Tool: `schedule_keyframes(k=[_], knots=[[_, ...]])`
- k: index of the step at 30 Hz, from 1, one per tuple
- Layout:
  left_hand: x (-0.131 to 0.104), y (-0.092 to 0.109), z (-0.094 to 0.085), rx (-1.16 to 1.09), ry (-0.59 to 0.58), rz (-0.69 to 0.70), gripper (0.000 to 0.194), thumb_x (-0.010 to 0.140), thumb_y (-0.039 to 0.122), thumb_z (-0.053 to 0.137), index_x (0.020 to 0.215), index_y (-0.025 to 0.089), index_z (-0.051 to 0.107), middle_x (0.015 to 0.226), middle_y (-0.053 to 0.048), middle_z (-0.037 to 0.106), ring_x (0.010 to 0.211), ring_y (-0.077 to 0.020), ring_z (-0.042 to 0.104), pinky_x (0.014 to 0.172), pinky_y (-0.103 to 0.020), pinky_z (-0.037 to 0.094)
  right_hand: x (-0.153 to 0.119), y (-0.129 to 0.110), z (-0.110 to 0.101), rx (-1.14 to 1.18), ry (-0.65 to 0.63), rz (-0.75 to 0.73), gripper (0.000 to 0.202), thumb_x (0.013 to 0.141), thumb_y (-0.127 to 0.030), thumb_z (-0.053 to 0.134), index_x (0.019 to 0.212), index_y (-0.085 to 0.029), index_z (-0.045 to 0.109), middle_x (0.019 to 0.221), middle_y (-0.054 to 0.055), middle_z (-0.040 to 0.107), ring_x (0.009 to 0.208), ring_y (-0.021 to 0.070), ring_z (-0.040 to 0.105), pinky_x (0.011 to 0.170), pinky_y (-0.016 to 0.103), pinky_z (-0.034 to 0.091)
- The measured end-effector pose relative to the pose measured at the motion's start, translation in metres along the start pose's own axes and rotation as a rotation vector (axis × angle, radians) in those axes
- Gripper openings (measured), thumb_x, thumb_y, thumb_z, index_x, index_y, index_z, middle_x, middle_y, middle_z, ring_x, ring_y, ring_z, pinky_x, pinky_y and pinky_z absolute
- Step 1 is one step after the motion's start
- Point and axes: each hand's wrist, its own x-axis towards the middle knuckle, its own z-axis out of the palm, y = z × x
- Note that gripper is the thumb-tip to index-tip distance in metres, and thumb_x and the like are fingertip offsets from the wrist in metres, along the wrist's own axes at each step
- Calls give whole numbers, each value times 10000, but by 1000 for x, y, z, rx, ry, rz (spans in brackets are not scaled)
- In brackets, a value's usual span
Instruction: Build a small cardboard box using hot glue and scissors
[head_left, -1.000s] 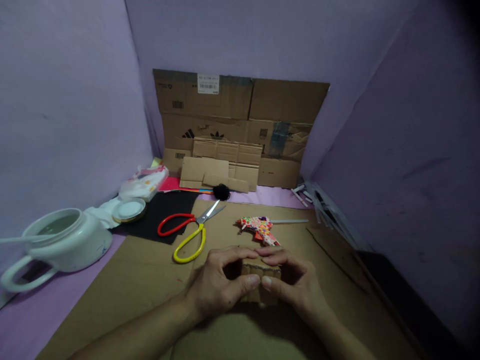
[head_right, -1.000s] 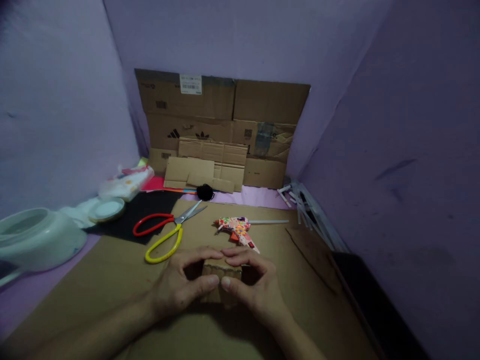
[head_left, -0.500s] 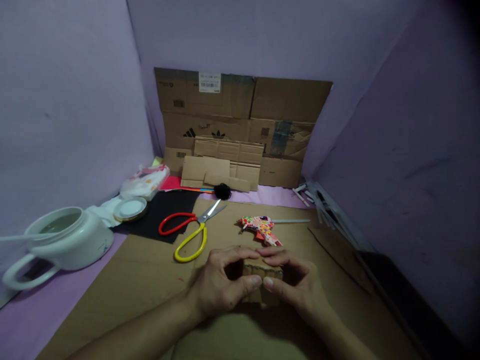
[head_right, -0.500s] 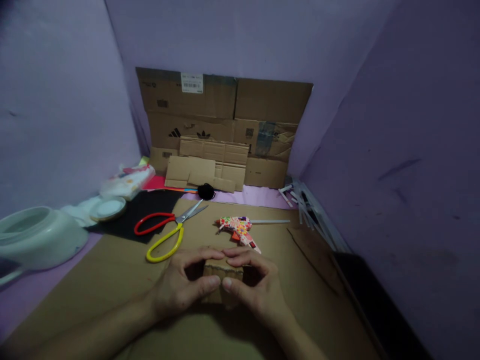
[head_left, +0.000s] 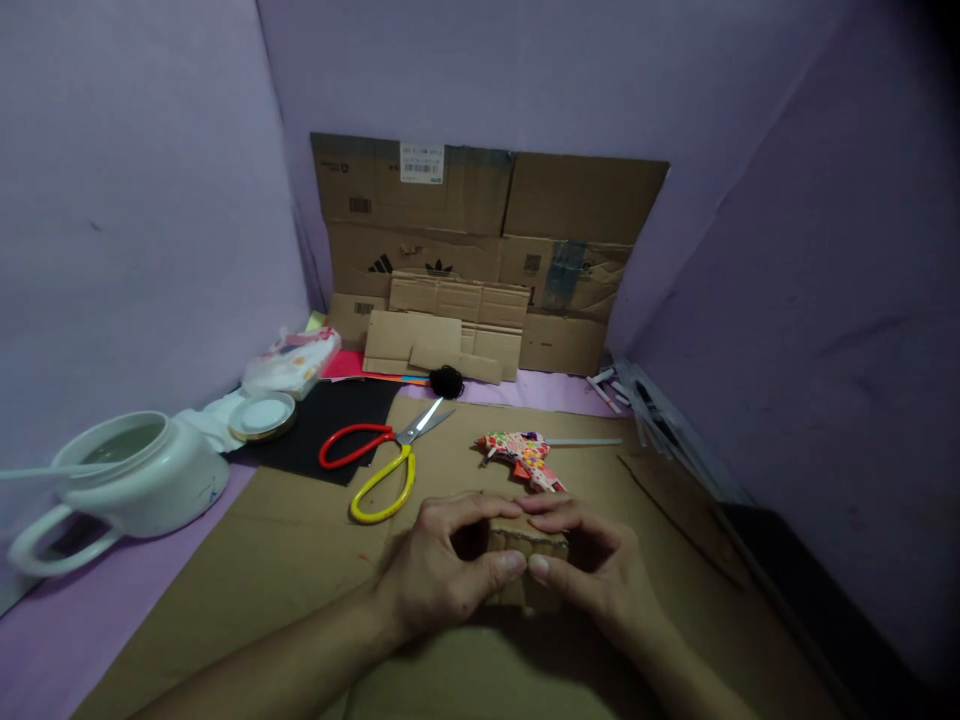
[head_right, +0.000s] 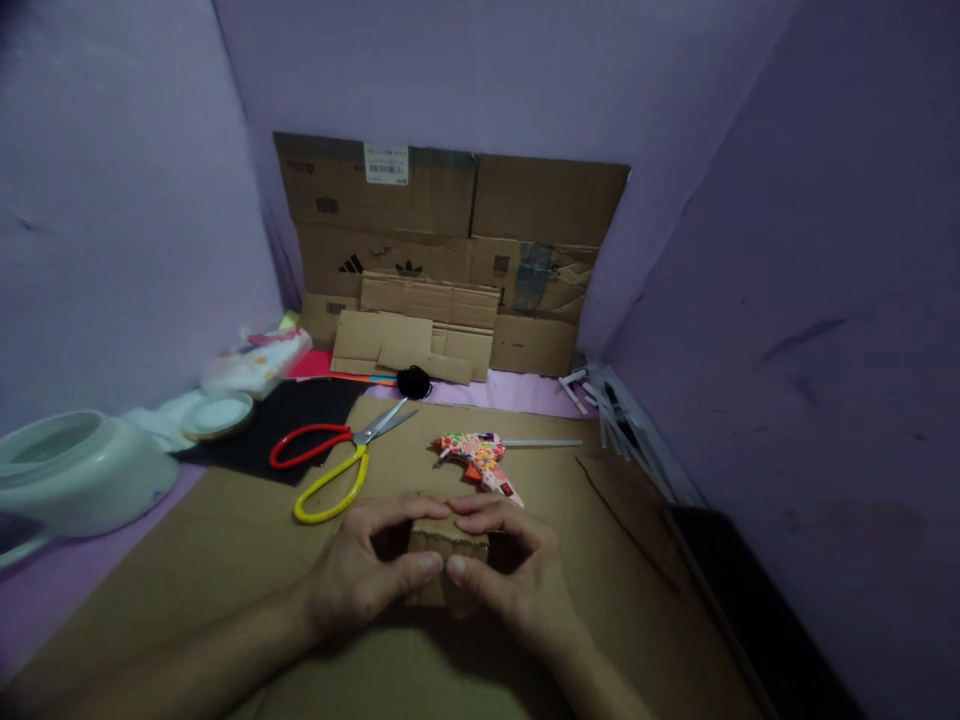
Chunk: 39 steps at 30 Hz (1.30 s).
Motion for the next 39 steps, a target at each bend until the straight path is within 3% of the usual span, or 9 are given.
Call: schedule_keyframes(k=[16, 29, 39], knots=[[1, -4, 0, -55, 39, 47, 334, 713, 205, 686, 1041, 140, 692, 1102, -128, 710, 1033, -282, 654, 916, -410, 498, -2, 5, -2, 3, -12, 11, 235, 641, -172, 812, 831, -294, 747, 970, 31, 750, 961, 205, 682, 841, 320, 540], [-1, -3, -1, 33, 57, 91, 324, 720, 195, 703, 1042, 172, 695, 1052, -76, 732, 979, -238, 675, 853, -330, 519, -2, 6, -3, -14, -10, 18, 208, 634, -223, 828, 817, -276, 745, 968, 72, 749, 951, 256, 686, 827, 405, 542], [-1, -3, -1, 79, 63, 86, 330, 723, 198, 701, 1053, 191, 691, 1042, -61, 733, 957, -227, 677, 834, -321, 522, -2, 5, -1, -16, 22, -5, 196, 627, -300, 837, 795, -254, 745, 929, 86, 757, 909, 258, 703, 789, 403, 565]])
